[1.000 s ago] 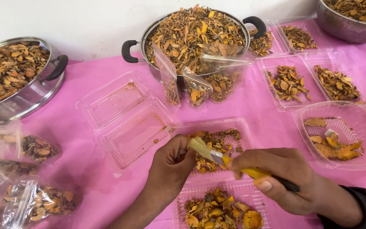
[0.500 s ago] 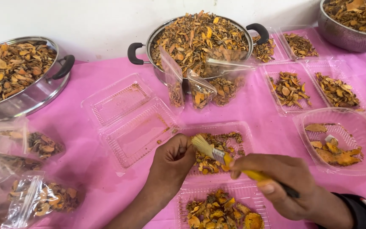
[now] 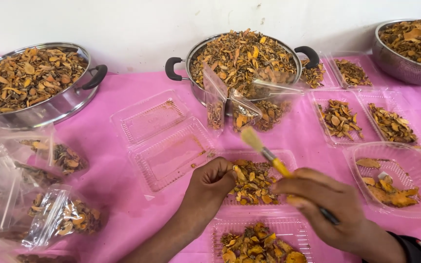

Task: Sorting and cleaning dried plant material using a brush and transferring pieces between plastic containers.

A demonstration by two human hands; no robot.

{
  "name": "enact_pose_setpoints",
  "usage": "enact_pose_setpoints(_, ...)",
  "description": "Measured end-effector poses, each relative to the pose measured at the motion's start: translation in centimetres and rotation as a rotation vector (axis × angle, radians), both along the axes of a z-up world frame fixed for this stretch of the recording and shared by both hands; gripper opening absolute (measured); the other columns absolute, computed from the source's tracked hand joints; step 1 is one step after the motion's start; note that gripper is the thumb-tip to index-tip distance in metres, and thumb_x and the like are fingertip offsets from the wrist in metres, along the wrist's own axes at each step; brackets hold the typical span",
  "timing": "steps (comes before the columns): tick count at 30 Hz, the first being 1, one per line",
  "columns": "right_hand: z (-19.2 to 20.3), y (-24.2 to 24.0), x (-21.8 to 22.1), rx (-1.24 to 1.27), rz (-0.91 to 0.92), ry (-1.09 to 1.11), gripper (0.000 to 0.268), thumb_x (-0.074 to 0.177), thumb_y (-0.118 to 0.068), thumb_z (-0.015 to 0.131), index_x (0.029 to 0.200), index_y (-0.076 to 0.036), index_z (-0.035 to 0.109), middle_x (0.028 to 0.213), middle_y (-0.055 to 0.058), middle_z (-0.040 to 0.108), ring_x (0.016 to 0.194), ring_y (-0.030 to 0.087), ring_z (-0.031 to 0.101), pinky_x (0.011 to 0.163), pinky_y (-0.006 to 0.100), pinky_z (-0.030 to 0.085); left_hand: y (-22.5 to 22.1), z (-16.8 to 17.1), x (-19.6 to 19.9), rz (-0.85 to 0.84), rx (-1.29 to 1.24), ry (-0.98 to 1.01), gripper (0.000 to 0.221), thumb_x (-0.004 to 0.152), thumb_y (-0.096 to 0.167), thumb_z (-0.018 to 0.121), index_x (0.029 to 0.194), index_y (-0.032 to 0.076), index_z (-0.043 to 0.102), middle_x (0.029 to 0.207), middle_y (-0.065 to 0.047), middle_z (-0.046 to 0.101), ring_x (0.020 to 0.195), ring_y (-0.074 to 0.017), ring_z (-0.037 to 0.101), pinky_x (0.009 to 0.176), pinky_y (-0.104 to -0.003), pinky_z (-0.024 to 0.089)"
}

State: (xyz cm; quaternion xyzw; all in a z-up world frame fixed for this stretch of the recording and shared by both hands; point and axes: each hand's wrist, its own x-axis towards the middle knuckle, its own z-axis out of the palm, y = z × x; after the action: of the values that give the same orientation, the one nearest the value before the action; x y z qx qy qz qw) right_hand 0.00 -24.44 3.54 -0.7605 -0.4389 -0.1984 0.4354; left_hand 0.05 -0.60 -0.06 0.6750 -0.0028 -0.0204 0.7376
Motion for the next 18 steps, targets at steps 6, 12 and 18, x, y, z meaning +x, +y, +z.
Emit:
enact_pose_setpoints(6, -1.0, 2.0, 1.4, -0.187, 0.016, -0.171, 0.030, 0.095, -0.008, 0.068, 0.125, -0.006, 0.067, 0.114, 0.002, 0.068, 0.107, 0.019, 0.067, 0.099, 0.029, 0.055, -0.4, 0.9, -0.6, -0.106, -0.199, 0.106, 0.019, 0.095, -0.001, 0.061, 0.078, 0.007, 0.066, 0.066, 0.001, 0.050, 0.061, -0.0090, 0.039, 0.059, -0.027, 0.029)
enact_pose_setpoints(12, 0.6, 2.4, 1.4, -0.048, 0.140, -0.040, 0.017, 0.098, -0.003, 0.063, 0.114, 0.002, 0.065, 0.092, 0.011, 0.058, 0.077, 0.021, 0.057, 0.071, 0.028, 0.050, -0.1, 0.3, -0.7, -0.277, -0.076, -0.038, 0.019, 0.099, 0.018, 0.061, 0.082, 0.013, 0.055, 0.073, 0.004, 0.042, 0.068, -0.0087, 0.037, 0.063, -0.028, 0.027)
enact_pose_setpoints(18, -0.2, 2.0, 2.0, 0.056, 0.033, 0.187, 0.014, 0.090, -0.007, 0.072, 0.104, -0.005, 0.072, 0.087, 0.005, 0.074, 0.067, 0.012, 0.063, 0.062, 0.024, 0.051, -0.7, 1.3, -1.9, -0.236, 0.327, -0.252, 0.010, 0.103, 0.014, 0.059, 0.110, 0.012, 0.067, 0.074, 0.004, 0.048, 0.059, -0.0076, 0.039, 0.053, -0.026, 0.032)
